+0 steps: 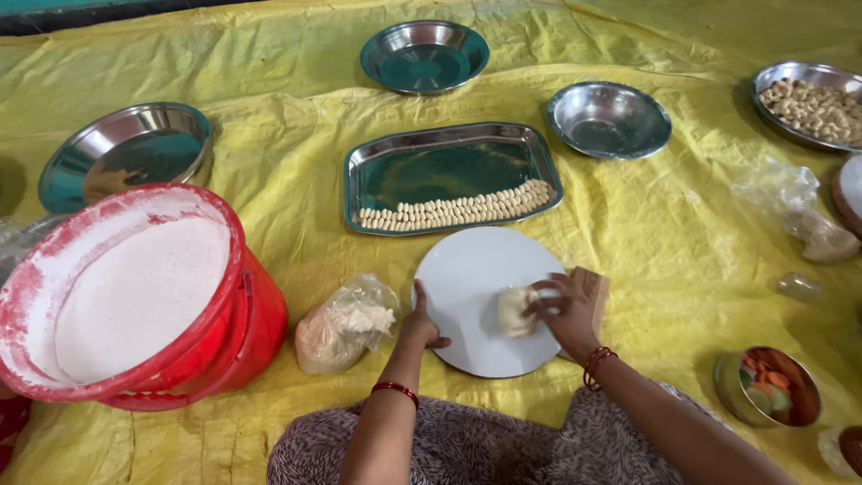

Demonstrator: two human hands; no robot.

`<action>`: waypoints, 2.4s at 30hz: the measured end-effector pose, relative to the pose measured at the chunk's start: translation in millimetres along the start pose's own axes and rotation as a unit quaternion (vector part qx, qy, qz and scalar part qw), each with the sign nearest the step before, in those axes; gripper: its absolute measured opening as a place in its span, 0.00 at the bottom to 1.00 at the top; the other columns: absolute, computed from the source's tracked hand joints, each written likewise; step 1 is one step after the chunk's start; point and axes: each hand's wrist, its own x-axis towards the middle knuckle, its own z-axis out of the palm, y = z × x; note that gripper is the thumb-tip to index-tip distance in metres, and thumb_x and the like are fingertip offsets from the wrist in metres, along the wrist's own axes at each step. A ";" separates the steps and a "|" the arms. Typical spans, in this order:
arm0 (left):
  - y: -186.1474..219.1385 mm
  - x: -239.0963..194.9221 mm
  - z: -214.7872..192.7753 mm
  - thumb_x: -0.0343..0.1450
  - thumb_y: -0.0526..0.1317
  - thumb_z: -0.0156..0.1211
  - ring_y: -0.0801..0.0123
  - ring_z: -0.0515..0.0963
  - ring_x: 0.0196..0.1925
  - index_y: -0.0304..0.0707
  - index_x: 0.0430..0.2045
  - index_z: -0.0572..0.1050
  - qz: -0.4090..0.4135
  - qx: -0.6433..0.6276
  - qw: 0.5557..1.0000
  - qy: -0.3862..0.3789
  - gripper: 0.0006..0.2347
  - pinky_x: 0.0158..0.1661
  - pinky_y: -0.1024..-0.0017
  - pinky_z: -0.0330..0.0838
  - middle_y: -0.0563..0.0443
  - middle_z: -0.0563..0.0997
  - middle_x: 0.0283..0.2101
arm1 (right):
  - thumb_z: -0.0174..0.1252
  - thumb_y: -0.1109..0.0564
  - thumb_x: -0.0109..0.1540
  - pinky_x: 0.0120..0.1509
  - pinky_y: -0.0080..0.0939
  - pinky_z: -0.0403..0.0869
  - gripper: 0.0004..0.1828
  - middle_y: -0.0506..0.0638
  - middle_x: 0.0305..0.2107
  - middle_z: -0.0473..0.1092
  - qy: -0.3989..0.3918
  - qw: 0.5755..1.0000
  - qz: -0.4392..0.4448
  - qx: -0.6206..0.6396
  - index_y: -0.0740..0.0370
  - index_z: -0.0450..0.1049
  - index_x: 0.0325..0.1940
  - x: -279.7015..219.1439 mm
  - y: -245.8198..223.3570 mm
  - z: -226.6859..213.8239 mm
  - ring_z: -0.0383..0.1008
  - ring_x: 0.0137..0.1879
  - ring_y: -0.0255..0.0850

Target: The person shapes small pieces of dough into elongated forms using a wooden grooved tool and places them on a metal tray. They then knead a larger lump of dough on a white plate.

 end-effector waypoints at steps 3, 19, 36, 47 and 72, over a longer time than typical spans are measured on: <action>1.3 0.6 -0.3 0.57 0.32 0.79 0.62 0.82 0.54 0.72 0.68 0.12 -0.004 0.020 1.000 0.005 0.68 0.57 0.72 0.78 0.38 0.77 0.61 | 0.58 0.47 0.66 0.75 0.48 0.72 0.23 0.55 0.63 0.68 -0.086 0.926 0.329 0.164 0.64 0.71 0.59 -4.0 -7.7 1.8 0.71 0.69 0.48; 6.5 -25.2 -2.3 0.57 0.29 0.78 0.54 0.83 0.48 0.66 0.69 0.11 0.008 0.077 0.997 0.017 0.68 0.47 0.66 0.81 0.34 0.80 0.54 | 0.63 0.32 0.59 0.44 0.51 0.77 0.22 0.52 0.33 0.77 -0.173 0.980 -0.008 -0.096 0.51 0.82 0.34 136.3 -53.2 83.1 0.78 0.42 0.49; 56.8 -74.6 28.0 0.73 0.38 0.62 0.39 0.58 0.73 0.37 0.60 0.65 0.082 0.492 0.832 0.244 0.21 0.59 0.46 0.68 0.30 0.48 0.78 | 0.66 0.44 0.56 0.62 0.54 0.78 0.33 0.58 0.64 0.62 -0.106 0.912 0.295 0.264 0.53 0.70 0.65 -2.7 -4.3 7.3 0.73 0.65 0.53; 38.1 -84.1 -18.6 0.53 0.37 0.85 0.40 0.46 0.79 0.19 0.65 0.59 0.238 0.422 0.868 0.112 0.47 0.72 0.58 0.53 0.31 0.43 0.78 | 0.64 0.36 0.57 0.55 0.57 0.75 0.20 0.50 0.50 0.73 -0.177 0.975 -0.010 -0.132 0.47 0.80 0.45 59.1 -61.6 50.1 0.70 0.62 0.48; 43.6 -69.5 -6.2 0.50 0.35 0.86 0.34 0.50 0.76 0.18 0.64 0.62 0.220 0.471 0.845 0.126 0.47 0.64 0.63 0.66 0.24 0.44 0.75 | 0.70 0.71 0.43 0.76 0.53 0.62 0.49 0.58 0.66 0.55 -0.123 0.952 0.271 0.066 0.57 0.62 0.67 -11.0 -20.1 13.7 0.51 0.74 0.53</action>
